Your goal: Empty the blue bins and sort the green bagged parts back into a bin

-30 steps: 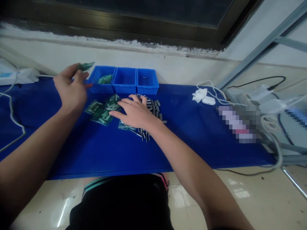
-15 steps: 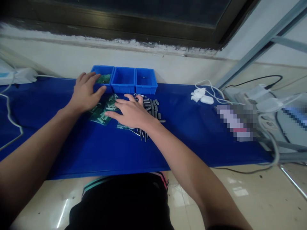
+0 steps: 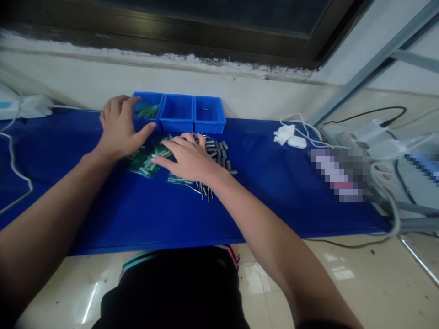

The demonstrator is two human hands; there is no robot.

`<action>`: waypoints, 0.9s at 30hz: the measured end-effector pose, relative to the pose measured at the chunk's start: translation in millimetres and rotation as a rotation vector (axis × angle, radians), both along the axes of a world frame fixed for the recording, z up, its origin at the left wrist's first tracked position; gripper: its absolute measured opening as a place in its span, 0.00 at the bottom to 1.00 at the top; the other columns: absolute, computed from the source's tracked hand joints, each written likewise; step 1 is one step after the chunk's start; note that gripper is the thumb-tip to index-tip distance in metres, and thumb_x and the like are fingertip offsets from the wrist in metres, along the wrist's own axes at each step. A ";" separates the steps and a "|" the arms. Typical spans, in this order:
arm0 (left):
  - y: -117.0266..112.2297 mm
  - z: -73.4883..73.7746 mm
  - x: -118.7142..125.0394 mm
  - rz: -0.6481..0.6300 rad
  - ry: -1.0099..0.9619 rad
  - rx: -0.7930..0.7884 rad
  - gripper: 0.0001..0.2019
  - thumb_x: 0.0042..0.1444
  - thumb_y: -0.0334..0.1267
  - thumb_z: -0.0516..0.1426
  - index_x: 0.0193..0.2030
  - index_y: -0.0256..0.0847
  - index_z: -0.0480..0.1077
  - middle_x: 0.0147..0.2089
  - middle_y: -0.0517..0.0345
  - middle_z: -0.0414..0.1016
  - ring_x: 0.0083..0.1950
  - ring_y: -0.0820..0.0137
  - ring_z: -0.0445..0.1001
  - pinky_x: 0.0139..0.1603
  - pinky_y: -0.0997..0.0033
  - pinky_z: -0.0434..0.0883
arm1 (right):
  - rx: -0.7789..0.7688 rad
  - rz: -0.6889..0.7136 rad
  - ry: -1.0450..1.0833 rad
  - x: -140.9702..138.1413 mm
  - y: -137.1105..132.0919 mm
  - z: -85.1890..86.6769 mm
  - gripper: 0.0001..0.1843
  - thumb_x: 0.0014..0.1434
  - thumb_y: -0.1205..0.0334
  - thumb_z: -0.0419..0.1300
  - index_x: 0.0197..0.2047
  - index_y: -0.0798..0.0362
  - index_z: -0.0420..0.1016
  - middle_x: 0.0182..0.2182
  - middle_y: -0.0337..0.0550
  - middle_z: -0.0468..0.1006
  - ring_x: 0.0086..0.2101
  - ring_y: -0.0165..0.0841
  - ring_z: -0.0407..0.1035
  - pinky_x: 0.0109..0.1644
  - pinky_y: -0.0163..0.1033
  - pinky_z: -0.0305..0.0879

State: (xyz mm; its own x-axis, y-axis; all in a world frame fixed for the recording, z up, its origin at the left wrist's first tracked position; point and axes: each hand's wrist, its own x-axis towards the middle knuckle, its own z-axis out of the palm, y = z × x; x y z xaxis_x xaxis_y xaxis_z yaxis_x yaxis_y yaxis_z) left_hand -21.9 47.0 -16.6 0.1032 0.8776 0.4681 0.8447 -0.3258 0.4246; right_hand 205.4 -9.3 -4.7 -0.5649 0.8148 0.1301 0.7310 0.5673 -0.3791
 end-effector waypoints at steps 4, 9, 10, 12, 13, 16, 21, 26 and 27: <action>-8.1 6.6 7.0 0.034 0.063 -0.080 0.44 0.61 0.72 0.47 0.78 0.52 0.58 0.76 0.58 0.64 0.82 0.46 0.45 0.78 0.38 0.36 | 0.016 -0.004 -0.037 -0.2 1.0 -2.9 0.43 0.71 0.28 0.42 0.71 0.48 0.72 0.67 0.53 0.72 0.67 0.58 0.56 0.69 0.67 0.48; -1.3 15.3 7.3 0.064 0.157 -0.148 0.36 0.70 0.63 0.45 0.77 0.46 0.60 0.80 0.48 0.57 0.80 0.43 0.47 0.75 0.22 0.39 | 0.036 0.004 -0.047 0.5 0.8 -4.4 0.40 0.71 0.29 0.43 0.64 0.48 0.79 0.69 0.52 0.69 0.68 0.58 0.54 0.68 0.67 0.49; 3.0 18.5 6.3 0.061 0.187 -0.161 0.35 0.71 0.63 0.46 0.75 0.43 0.63 0.79 0.46 0.58 0.80 0.41 0.47 0.73 0.18 0.39 | 0.039 0.005 -0.048 0.6 0.7 -4.4 0.40 0.72 0.29 0.43 0.64 0.48 0.79 0.71 0.51 0.67 0.69 0.58 0.52 0.69 0.68 0.48; 12.8 25.6 4.2 0.039 0.245 -0.227 0.34 0.72 0.63 0.45 0.70 0.39 0.69 0.76 0.42 0.63 0.79 0.37 0.49 0.69 0.11 0.35 | 0.029 0.011 -0.051 0.6 0.7 -4.5 0.40 0.72 0.29 0.42 0.65 0.47 0.79 0.74 0.48 0.64 0.71 0.59 0.50 0.70 0.70 0.45; 17.7 28.9 3.5 0.030 0.266 -0.243 0.35 0.73 0.63 0.44 0.68 0.38 0.71 0.75 0.41 0.65 0.78 0.37 0.50 0.68 0.10 0.35 | 0.019 0.014 -0.053 0.5 0.7 -4.5 0.40 0.72 0.29 0.42 0.66 0.47 0.78 0.75 0.47 0.63 0.71 0.60 0.49 0.70 0.71 0.44; 29.8 35.0 2.8 0.020 0.306 -0.250 0.36 0.73 0.64 0.42 0.65 0.36 0.73 0.72 0.40 0.69 0.75 0.39 0.54 0.68 0.09 0.34 | -0.007 0.022 -0.052 -0.1 0.6 -4.7 0.40 0.71 0.29 0.43 0.68 0.47 0.75 0.75 0.47 0.64 0.71 0.60 0.49 0.70 0.71 0.44; 44.6 32.2 2.0 0.027 0.280 -0.257 0.38 0.73 0.66 0.45 0.70 0.33 0.66 0.68 0.41 0.73 0.72 0.42 0.56 0.67 0.09 0.32 | 0.018 0.026 -0.055 -0.4 -1.5 -4.2 0.36 0.73 0.31 0.44 0.67 0.44 0.76 0.73 0.46 0.67 0.70 0.60 0.51 0.69 0.70 0.47; 57.0 29.9 -0.2 0.029 0.285 -0.336 0.34 0.75 0.62 0.42 0.67 0.36 0.70 0.72 0.43 0.68 0.73 0.43 0.53 0.65 0.09 0.29 | 0.012 0.033 -0.044 -0.1 -4.0 -4.0 0.35 0.74 0.34 0.45 0.71 0.44 0.69 0.72 0.47 0.67 0.71 0.58 0.52 0.69 0.66 0.50; 59.2 29.7 -0.3 0.040 0.276 -0.337 0.34 0.75 0.61 0.42 0.68 0.36 0.69 0.72 0.42 0.68 0.74 0.44 0.53 0.66 0.09 0.29 | 0.016 0.034 -0.045 -0.3 -4.3 -4.0 0.35 0.74 0.35 0.45 0.73 0.44 0.66 0.72 0.48 0.67 0.71 0.57 0.52 0.70 0.66 0.50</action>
